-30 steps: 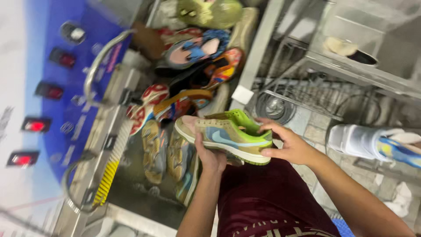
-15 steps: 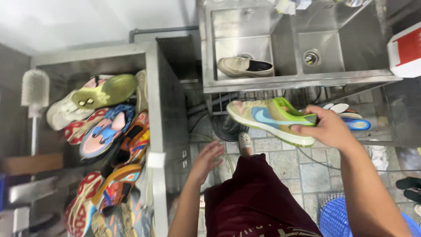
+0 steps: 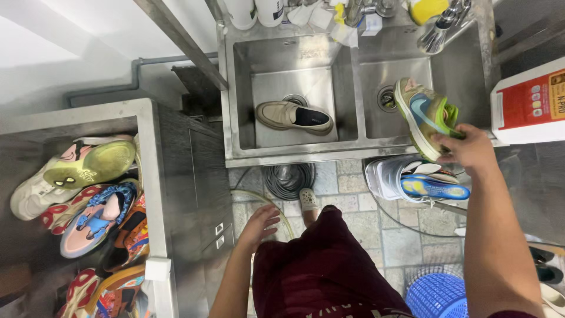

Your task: The person cleans a green and beige sneaker using a handheld spray bottle and a white cloth. They spray the shoe's sole and upper, then wipe the surfaces with the cloth. The person also uses a hose attached to a shoe washing machine to rinse the shoe before wiping it again.

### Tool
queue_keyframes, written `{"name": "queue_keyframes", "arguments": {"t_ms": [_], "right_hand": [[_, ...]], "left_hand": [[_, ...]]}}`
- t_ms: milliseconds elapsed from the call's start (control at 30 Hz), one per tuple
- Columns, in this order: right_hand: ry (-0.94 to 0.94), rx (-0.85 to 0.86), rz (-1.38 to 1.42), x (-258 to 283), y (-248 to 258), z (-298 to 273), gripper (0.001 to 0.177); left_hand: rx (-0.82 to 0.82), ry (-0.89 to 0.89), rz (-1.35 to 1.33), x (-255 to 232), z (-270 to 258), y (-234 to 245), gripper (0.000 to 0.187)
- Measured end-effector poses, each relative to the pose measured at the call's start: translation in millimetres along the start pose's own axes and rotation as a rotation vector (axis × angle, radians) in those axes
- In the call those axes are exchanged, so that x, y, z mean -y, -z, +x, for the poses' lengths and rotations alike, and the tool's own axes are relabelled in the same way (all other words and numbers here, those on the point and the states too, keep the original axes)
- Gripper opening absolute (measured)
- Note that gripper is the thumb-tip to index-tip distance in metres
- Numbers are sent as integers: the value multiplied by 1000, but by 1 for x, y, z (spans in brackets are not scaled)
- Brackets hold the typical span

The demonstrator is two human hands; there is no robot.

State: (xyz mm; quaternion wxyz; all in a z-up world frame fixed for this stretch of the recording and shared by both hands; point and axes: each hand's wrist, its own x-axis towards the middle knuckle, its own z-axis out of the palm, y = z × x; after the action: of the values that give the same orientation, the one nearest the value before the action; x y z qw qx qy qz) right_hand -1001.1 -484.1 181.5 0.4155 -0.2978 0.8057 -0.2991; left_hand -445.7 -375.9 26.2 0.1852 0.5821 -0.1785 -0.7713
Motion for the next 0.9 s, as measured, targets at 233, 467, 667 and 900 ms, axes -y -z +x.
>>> {"name": "queue_keyframes", "arguments": {"t_ms": [233, 467, 667, 900], "right_hand": [[131, -316, -460, -32, 15, 119, 58], [328, -469, -659, -54, -75, 99, 63], [1114, -61, -307, -19, -253, -63, 18], [1416, 632, -110, 16, -444, -290, 15]], "left_hand": [[-115, 21, 45, -5, -5, 11, 58], [-217, -14, -58, 22, -40, 46, 60], [-244, -180, -225, 46, -129, 81, 59], [-324, -500, -429, 132, -265, 163, 56]]}}
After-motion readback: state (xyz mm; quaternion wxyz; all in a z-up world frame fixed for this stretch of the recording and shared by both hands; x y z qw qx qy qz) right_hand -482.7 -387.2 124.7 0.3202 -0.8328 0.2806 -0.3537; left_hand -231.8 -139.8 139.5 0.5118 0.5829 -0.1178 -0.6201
